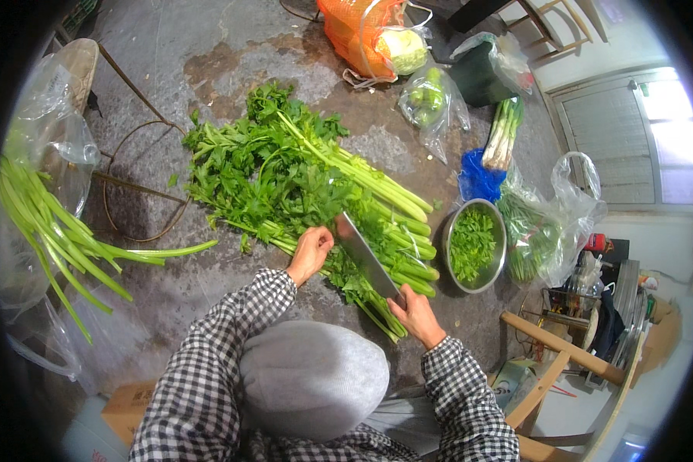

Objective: The person unpacks a bundle of celery, removes the leaves by hand, and places them in a metal bowl. They then use a knife to trim the ends of the celery stalks and continue trimming more stalks.

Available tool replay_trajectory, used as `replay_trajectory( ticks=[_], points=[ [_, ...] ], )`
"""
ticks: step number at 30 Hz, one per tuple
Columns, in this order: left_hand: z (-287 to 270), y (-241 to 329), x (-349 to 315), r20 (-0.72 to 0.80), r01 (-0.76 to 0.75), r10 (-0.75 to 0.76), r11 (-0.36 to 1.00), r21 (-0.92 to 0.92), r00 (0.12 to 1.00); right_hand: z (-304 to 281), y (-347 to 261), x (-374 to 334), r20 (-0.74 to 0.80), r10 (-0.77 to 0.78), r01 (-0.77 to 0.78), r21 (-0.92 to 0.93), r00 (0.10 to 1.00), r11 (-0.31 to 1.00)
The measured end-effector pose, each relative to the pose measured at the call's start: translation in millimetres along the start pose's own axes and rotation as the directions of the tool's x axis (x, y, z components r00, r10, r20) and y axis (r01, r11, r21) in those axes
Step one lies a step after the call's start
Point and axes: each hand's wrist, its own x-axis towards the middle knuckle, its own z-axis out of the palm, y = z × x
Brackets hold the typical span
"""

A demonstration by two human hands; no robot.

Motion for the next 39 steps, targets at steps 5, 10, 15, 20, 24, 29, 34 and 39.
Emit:
replay_trajectory(
  ticks=[5,10,15,20,24,29,34,39],
  points=[
    [-5.2,-4.6,-0.2,0.046,-0.004,0.005,0.999,-0.034,0.999,0.8,2.7,8.5,0.045,0.003,-0.004,0.019,0.999,1.000],
    [6.0,-4.0,2.9,0.078,-0.053,0.059,0.996,-0.073,0.995,11.1,-0.4,26.6,0.033,-0.006,0.004,0.071,0.999,0.997],
    [-29.2,14.9,10.7,-0.021,-0.030,0.028,0.995,-0.095,0.999,12.0,-4.0,29.3,-0.002,-0.005,0.005,0.068,1.000,0.998],
    [-75.7,39.9,4.5,0.353,-0.088,-0.156,0.805,0.587,0.923,1.2,2.2,-3.2,-0.208,0.082,-0.042,0.187,0.975,0.981],
    [-36.8,43.8,61.1,0.070,-0.358,0.360,0.853,0.380,0.930,-0.1,3.8,-9.8,-0.269,0.242,-0.133,0.366,0.932,0.921],
    [-20.4,5.5,97.1,-0.186,0.114,-0.027,0.873,0.475,0.982,-7.1,-4.4,-6.2,-0.301,0.244,-0.131,0.351,0.922,0.927],
    [-22.0,3.8,94.1,-0.224,0.069,-0.003,0.956,0.286,0.974,-18.5,-14.2,15.8,-0.336,0.099,-0.051,0.147,0.937,0.988],
    [-13.3,12.3,112.4,-0.243,0.230,-0.179,0.952,0.201,0.953,-27.8,-23.2,56.6,-0.255,0.069,-0.071,0.001,0.964,0.997]
  ],
)
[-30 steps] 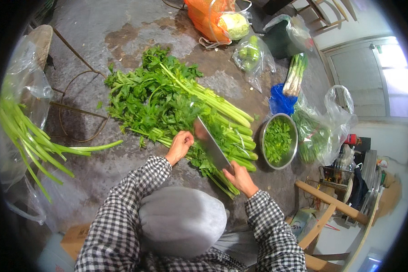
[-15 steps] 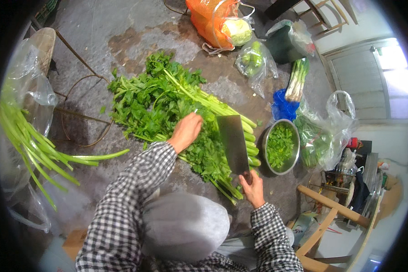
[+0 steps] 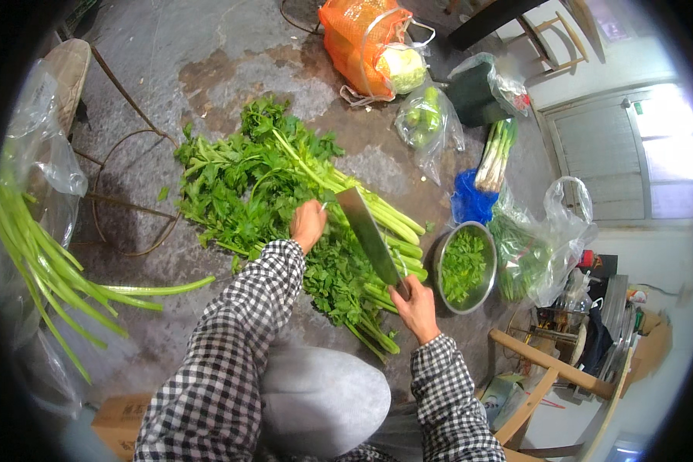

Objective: The person unpacks a bundle of celery, removes the leaves by hand, and places them in a metal bowl. They then use a knife to trim the ends of the celery stalks and continue trimming more stalks.

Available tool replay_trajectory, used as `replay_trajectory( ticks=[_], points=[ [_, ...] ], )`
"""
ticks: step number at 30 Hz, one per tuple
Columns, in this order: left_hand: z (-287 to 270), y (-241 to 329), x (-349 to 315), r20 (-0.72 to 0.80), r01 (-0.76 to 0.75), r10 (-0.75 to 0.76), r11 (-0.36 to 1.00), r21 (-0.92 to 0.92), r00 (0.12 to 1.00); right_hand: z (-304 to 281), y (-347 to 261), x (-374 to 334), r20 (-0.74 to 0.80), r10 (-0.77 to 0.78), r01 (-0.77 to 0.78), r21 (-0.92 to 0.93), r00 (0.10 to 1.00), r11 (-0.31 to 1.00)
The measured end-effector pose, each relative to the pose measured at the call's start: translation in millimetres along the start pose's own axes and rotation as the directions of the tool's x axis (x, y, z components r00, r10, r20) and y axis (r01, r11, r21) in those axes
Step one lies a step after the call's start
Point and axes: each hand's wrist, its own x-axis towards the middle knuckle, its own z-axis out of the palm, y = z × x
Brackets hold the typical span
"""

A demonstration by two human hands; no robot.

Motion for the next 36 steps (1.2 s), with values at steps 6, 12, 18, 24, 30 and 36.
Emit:
replay_trajectory(
  ticks=[6,12,18,24,30,36],
  points=[
    [3.0,-20.5,-1.5,0.059,0.025,-0.010,0.964,-0.264,0.998,-5.1,-11.1,41.7,0.093,-0.129,0.140,-0.126,0.987,0.982],
    [5.5,-34.2,-4.7,-0.041,-0.152,0.148,0.980,-0.131,0.988,-16.8,-13.2,62.4,0.273,-0.160,0.230,-0.249,0.949,0.941],
    [2.2,-21.9,-16.7,0.011,-0.184,0.199,0.926,-0.331,0.980,-9.6,-20.8,84.7,0.328,-0.232,0.294,-0.153,0.916,0.944],
    [-38.7,1.0,-50.4,0.084,-0.052,0.072,0.975,-0.217,0.994,13.9,-17.8,74.6,0.164,-0.178,0.171,0.058,0.970,0.984],
    [-8.3,4.3,-137.9,0.637,-0.925,0.751,0.346,-0.158,0.172,10.4,26.1,39.7,-0.188,-0.126,0.105,-0.118,0.974,0.987],
    [54.9,-46.0,-157.3,0.836,-0.998,0.548,-0.060,0.004,-0.029,14.9,90.3,18.9,-0.043,-0.045,0.033,-0.259,0.998,0.965]
  ],
)
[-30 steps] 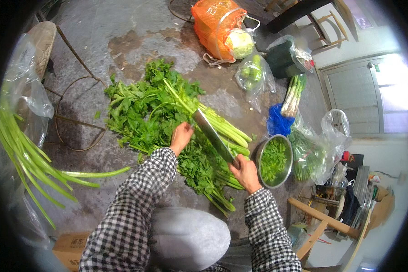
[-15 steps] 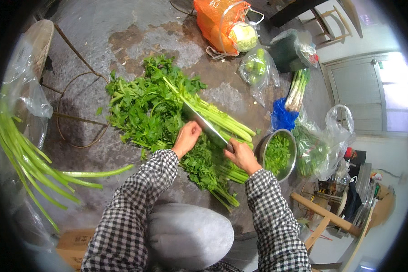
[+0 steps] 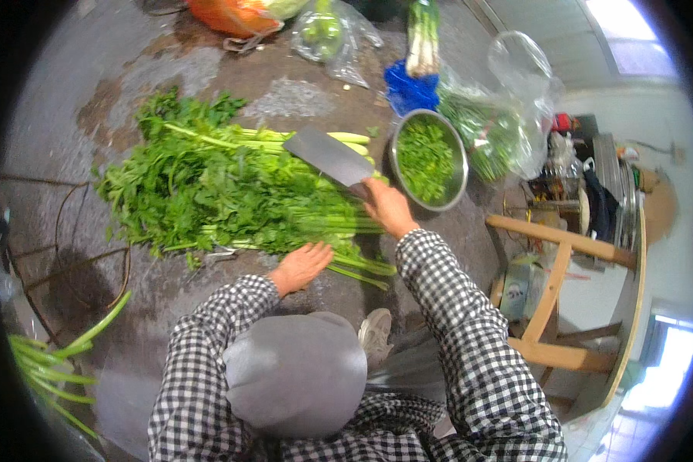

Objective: The person unpacks a bundle of celery, removes the leaves by hand, and places them in a metal bowl. They then use a knife to trim the ends of the celery stalks and continue trimming more stalks.

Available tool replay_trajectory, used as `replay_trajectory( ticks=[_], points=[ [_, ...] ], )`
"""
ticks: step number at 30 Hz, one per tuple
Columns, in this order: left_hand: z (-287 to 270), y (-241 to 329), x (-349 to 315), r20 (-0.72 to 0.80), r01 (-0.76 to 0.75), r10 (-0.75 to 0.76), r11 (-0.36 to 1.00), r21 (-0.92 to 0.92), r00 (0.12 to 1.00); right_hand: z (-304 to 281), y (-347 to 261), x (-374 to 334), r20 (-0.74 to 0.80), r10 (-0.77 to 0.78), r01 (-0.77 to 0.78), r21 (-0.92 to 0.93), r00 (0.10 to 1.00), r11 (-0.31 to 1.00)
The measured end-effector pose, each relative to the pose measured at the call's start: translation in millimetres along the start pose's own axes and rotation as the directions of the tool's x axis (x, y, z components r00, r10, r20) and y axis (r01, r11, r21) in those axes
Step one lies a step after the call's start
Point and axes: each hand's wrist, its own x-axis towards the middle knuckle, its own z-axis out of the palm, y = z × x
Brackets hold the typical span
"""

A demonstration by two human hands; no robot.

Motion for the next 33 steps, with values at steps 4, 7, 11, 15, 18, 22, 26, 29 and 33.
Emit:
replay_trajectory(
  ticks=[4,7,11,15,18,22,26,29,33],
  points=[
    [27.4,0.2,-2.6,0.101,0.144,-0.141,0.989,-0.024,0.985,29.9,22.8,-34.0,-0.099,0.088,-0.084,0.048,0.991,0.995],
    [25.4,-4.4,4.0,0.146,0.114,-0.126,0.990,0.087,0.981,55.5,14.7,-81.4,-0.276,0.511,-0.368,0.436,0.814,0.821],
    [2.1,-11.5,7.7,0.290,0.286,-0.210,0.925,-0.250,0.934,108.7,-38.6,-166.4,0.427,0.793,-0.642,0.765,0.434,-0.060],
    [-25.3,-8.6,-8.3,0.344,0.367,-0.224,0.820,-0.439,0.912,165.7,-57.2,-190.6,0.778,0.577,-0.327,0.628,0.248,-0.706],
    [-37.4,1.3,-23.6,0.416,0.327,-0.166,0.876,-0.355,0.894,189.6,-52.1,-183.0,0.689,0.707,-0.179,0.724,0.160,-0.666],
    [-40.9,18.5,-27.8,0.510,0.264,-0.114,0.936,-0.231,0.852,205.3,-43.6,-158.0,0.726,0.669,0.114,0.659,0.160,-0.743],
    [-49.7,23.7,-24.6,0.347,0.083,-0.018,0.981,-0.175,0.938,206.1,-26.6,-139.7,0.784,0.607,0.186,0.583,0.127,-0.791],
    [-63.7,17.6,-26.1,0.358,0.047,0.039,0.972,-0.229,0.933,183.6,-18.8,-132.7,0.793,0.579,0.305,0.513,0.190,-0.802],
    [-99.3,2.1,-36.0,0.203,0.143,-0.047,0.861,-0.488,0.978,98.4,-24.9,-114.3,0.600,0.667,0.388,0.542,0.442,-0.745]
  ],
)
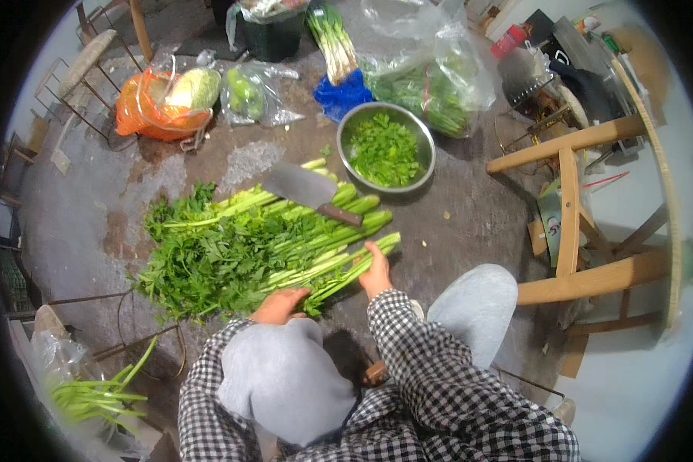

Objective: The person unpacks a bundle of celery, removes the leaves by hand, and places them in a metal bowl. They then use a knife to trim the ends of the celery stalks and continue trimming more stalks.

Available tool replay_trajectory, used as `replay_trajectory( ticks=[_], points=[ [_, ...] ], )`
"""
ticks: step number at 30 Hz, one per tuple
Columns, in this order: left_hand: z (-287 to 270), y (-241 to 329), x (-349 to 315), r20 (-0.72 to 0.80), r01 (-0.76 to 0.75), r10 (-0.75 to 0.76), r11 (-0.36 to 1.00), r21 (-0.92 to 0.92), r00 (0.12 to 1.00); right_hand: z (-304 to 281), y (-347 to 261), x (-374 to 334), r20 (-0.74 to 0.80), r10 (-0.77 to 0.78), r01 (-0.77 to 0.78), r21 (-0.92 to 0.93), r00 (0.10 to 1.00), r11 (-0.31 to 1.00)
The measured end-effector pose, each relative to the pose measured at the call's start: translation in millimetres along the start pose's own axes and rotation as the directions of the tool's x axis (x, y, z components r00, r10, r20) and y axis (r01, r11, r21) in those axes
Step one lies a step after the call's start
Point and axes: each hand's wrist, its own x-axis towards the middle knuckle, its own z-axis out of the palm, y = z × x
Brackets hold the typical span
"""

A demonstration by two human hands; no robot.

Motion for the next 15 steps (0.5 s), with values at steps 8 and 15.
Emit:
replay_trajectory(
  ticks=[8,15],
  points=[
    [-192.4,52.5,-12.6,-0.508,0.011,-0.334,0.843,-0.537,0.794,191.7,-154.8,-131.7,0.859,-0.222,0.411,0.016,0.460,0.912],
    [-234.7,174.6,43.3,-0.667,-0.018,-0.095,0.987,-0.160,0.739,208.9,-202.3,-184.6,0.858,-0.309,0.574,0.020,0.409,0.818]
  ],
)
